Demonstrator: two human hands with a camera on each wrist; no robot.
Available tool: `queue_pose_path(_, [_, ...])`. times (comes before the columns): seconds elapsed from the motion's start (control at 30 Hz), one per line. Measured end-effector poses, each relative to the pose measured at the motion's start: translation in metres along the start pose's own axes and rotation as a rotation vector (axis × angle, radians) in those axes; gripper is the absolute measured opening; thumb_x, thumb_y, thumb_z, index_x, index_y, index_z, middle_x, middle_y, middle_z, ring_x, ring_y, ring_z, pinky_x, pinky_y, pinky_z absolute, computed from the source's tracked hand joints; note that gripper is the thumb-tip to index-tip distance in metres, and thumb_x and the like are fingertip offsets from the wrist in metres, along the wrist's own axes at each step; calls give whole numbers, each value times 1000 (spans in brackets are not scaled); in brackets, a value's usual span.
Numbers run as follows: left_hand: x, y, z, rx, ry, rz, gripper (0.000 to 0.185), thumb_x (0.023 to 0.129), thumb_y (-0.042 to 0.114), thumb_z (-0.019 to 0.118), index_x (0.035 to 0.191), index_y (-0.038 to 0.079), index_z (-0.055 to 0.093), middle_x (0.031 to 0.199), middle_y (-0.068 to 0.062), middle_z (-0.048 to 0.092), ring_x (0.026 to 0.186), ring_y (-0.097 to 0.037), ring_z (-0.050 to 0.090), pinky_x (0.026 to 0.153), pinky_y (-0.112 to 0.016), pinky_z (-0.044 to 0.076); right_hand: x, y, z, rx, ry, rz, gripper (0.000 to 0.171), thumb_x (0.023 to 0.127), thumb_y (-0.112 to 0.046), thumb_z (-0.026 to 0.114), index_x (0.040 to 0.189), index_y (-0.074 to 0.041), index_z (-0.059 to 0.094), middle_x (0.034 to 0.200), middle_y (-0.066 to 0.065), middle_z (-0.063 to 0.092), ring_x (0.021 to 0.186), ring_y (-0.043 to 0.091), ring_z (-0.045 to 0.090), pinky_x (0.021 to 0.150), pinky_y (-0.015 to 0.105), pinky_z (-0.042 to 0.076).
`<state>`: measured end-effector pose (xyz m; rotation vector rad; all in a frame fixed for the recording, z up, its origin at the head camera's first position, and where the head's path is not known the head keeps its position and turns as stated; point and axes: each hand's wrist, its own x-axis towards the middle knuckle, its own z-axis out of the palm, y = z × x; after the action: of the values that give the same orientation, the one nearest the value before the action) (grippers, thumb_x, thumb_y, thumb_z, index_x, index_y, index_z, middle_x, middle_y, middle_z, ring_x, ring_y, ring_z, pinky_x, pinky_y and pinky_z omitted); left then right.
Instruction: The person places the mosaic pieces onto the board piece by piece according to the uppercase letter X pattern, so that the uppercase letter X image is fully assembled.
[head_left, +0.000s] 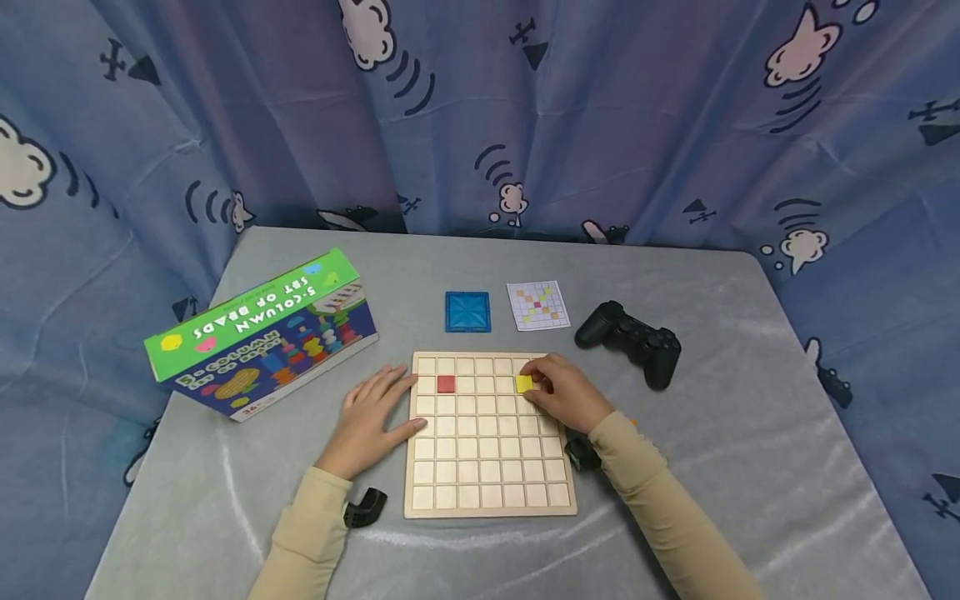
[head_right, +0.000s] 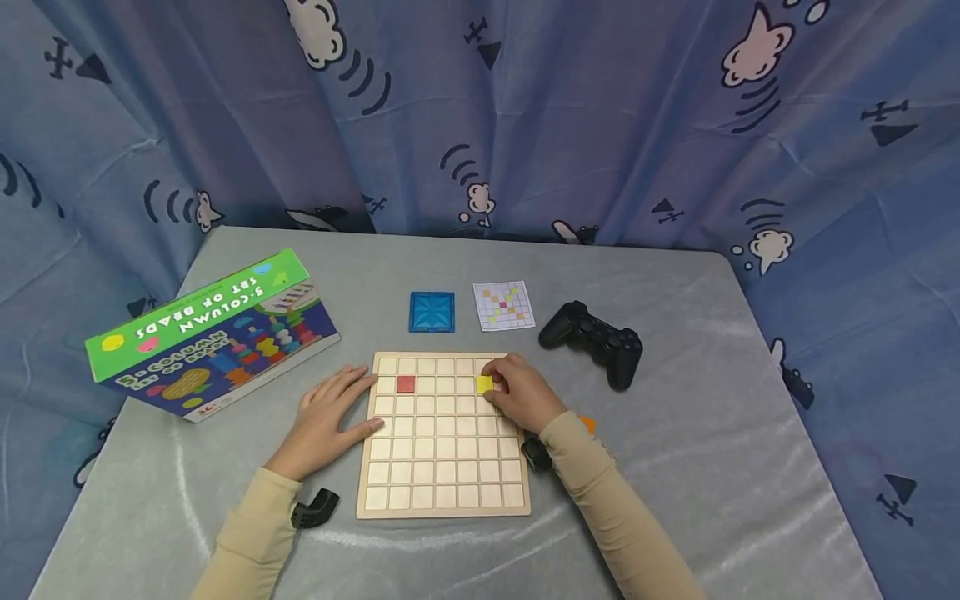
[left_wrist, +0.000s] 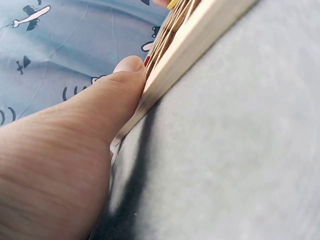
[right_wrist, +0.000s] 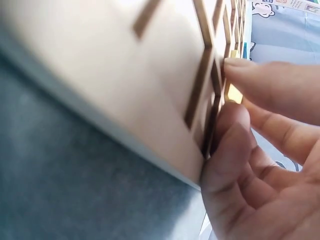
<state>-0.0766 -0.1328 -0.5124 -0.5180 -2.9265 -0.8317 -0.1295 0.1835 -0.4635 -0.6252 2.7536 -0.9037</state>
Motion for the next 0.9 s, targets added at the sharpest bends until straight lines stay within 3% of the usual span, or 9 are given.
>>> queue_pose_path(0.4, [0,1,-1,0,-15,-19,70,79,62,48,137,26,35,144,5,28,134,-17,18,102,-47,15,-1,-2,-1,-10,-12,33,27,81,-14,65,106,-8,57,93,6,51,73,14,44,65,28,41])
queue_pose_path(0.9, [0,1,0,2,-6,-7,69,78,61,51,136,25,36,143,3,30,134,-19,19,102,-48,16,-1,-4,1,-70,25,-7,24,80,-15,65,99,-5,55,90,6,52,77,14,48,68,29,44])
